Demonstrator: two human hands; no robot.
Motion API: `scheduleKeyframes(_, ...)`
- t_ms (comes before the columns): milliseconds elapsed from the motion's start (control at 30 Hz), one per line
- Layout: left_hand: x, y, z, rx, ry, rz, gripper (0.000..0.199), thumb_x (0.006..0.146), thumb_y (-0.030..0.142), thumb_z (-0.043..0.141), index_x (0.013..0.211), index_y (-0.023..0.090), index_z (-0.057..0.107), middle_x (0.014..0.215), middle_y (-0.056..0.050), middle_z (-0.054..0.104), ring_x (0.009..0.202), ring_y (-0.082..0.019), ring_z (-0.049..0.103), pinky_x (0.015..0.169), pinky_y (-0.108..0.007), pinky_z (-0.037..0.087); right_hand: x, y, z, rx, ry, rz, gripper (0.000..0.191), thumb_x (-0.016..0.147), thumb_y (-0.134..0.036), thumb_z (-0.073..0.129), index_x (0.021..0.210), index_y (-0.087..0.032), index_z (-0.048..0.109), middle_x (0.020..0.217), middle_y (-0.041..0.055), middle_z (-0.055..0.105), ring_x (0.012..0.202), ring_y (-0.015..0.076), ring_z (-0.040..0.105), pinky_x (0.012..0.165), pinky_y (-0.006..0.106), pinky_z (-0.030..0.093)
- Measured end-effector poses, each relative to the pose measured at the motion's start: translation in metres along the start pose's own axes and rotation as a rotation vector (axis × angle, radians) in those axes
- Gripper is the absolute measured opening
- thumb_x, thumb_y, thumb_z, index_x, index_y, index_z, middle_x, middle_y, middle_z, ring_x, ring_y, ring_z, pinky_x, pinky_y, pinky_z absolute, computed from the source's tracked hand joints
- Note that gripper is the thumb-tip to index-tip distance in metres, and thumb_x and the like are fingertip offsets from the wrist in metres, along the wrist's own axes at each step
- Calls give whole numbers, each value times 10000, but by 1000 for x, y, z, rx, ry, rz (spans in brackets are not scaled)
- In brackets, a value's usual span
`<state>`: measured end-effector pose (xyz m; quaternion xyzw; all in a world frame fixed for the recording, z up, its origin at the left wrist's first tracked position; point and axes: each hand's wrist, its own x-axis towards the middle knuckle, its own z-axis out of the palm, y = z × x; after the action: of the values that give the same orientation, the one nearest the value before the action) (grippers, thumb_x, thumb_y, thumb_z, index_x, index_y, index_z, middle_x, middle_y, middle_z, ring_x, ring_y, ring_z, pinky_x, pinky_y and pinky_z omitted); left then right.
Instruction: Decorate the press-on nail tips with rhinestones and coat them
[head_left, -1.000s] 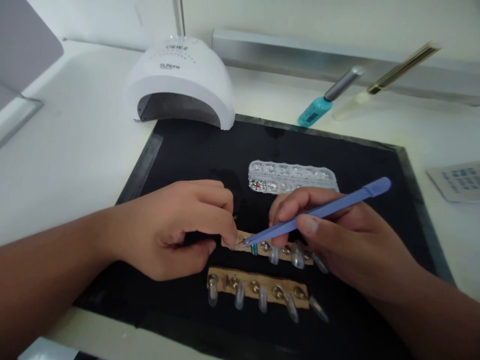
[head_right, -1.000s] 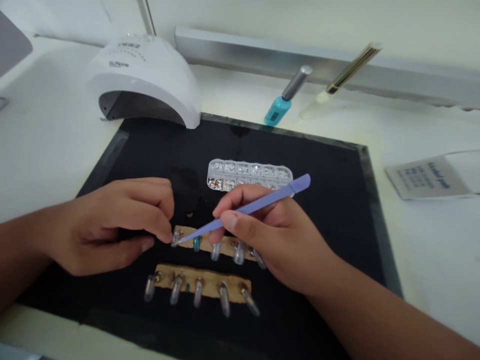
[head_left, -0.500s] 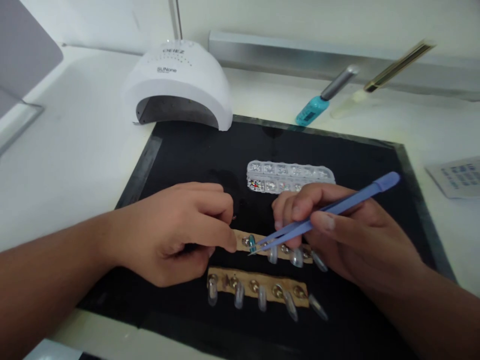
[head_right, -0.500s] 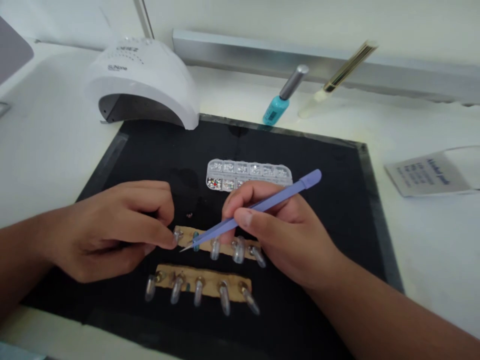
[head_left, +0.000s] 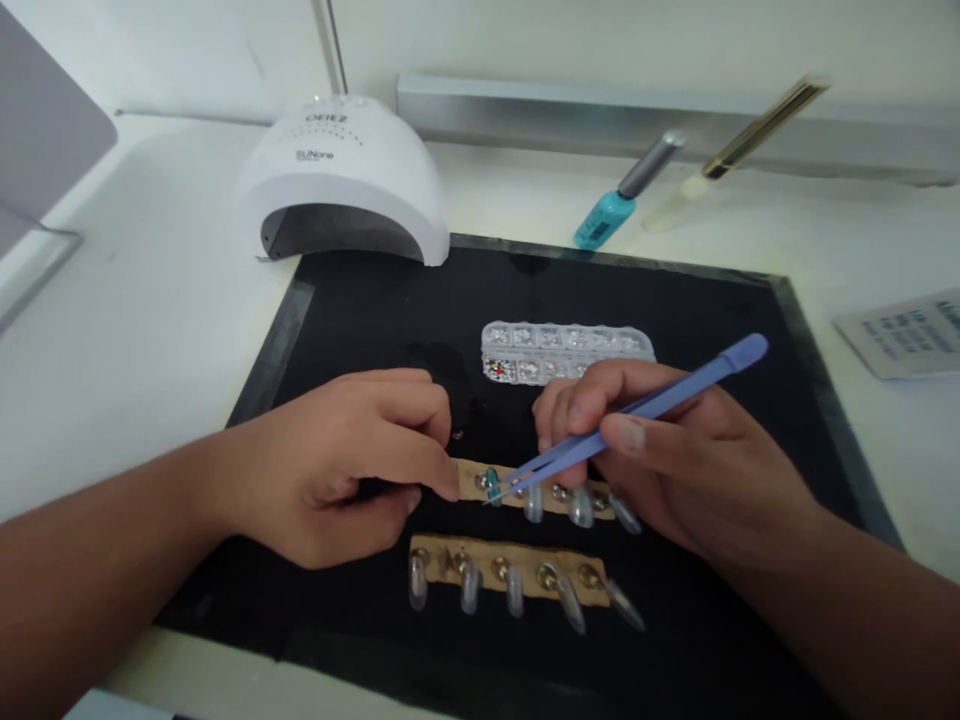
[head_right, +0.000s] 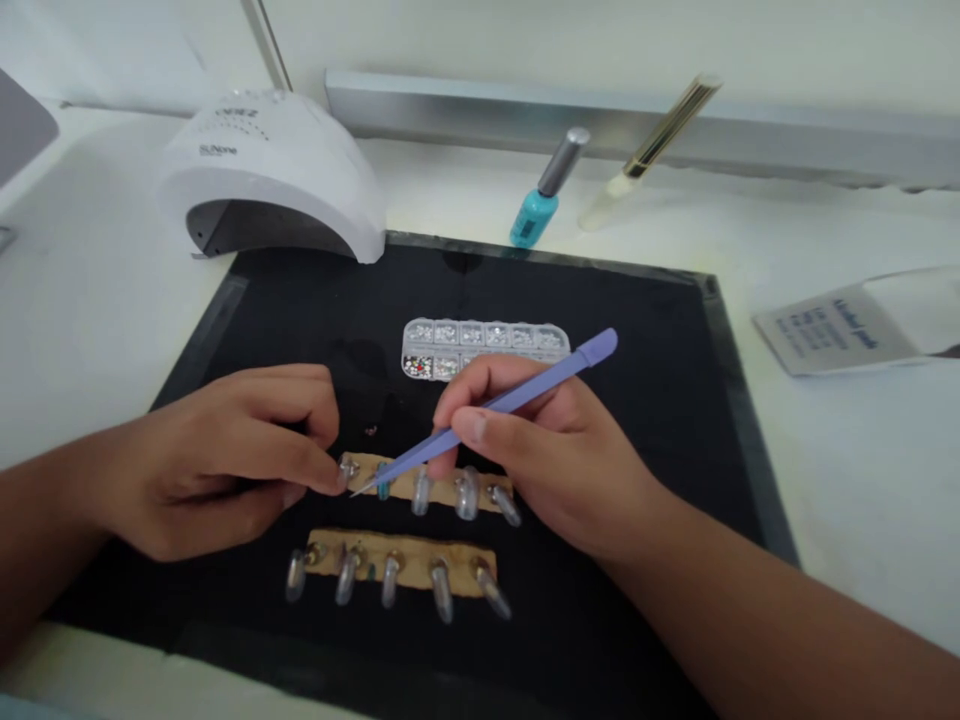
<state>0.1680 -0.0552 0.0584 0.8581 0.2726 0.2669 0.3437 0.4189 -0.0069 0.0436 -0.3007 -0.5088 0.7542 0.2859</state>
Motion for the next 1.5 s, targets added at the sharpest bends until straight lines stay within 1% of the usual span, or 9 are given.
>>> scheduleKeyframes(267,-2,0,-2,-122,112,-49,241,769,-16,506,903,155,611,812,-26,553,723,-98,531,628,-218,437,-1,1,-2,34,-35,-33,175,808,-352,751,801,-187,693,636,18,657,620,139,617,554,250,477)
scheduleKeyframes(467,-2,-4,-1,9,223,-125,158,785,7,516,804,163,534,773,-3,522,733,-107,504,648,-235,410,-1,4,-3,56,-41,-69,168,814,-344,744,806,-186,690,631,15,652,626,141,616,550,253,470)
scheduleKeyframes(600,-2,-12,0,97,289,-222,126,783,54,529,786,170,481,772,9,508,706,-107,484,644,-243,399,-1,1,0,39,-1,-199,141,809,-336,744,804,-200,708,618,6,648,619,144,608,597,288,477)
scheduleKeyframes(733,-5,-13,2,133,364,-303,91,803,110,539,819,177,479,789,6,512,727,-121,484,661,-257,412,-11,-21,10,-45,75,-412,115,801,-353,755,783,-242,729,610,-10,643,580,140,601,600,305,477)
scheduleKeyframes(867,-2,13,-5,125,431,-336,126,832,123,541,932,190,505,855,6,530,769,-124,507,684,-260,428,-30,-54,15,-138,139,-559,71,804,-346,762,814,-277,746,652,2,666,596,150,612,596,322,490)
scheduleKeyframes(1033,34,34,-33,157,434,-253,138,817,130,535,943,181,513,812,9,538,695,-114,494,632,-261,412,-33,-85,-1,-235,261,-607,142,724,-360,834,772,-263,742,710,8,670,661,164,635,716,360,515)
scheduleKeyframes(1233,75,-9,-38,232,309,-83,157,764,63,483,873,169,522,816,-6,558,725,-119,514,659,-255,439,-5,-88,-28,-224,196,-567,38,856,-275,693,865,-239,695,811,4,658,778,165,647,826,372,497)
scheduleKeyframes(1367,75,-35,-22,242,196,-52,80,817,126,520,871,164,567,851,-27,600,787,-146,552,721,-286,464,10,-65,-37,-252,62,-577,116,800,-314,742,823,-211,694,736,22,666,695,173,636,622,314,496)
scheduleKeyframes(1500,68,-51,-13,213,115,-22,167,862,284,602,977,163,602,952,-64,640,913,-193,565,823,-349,475,12,-42,-47,-347,3,-475,100,840,-311,697,839,-211,689,728,17,658,667,160,601,608,308,483)
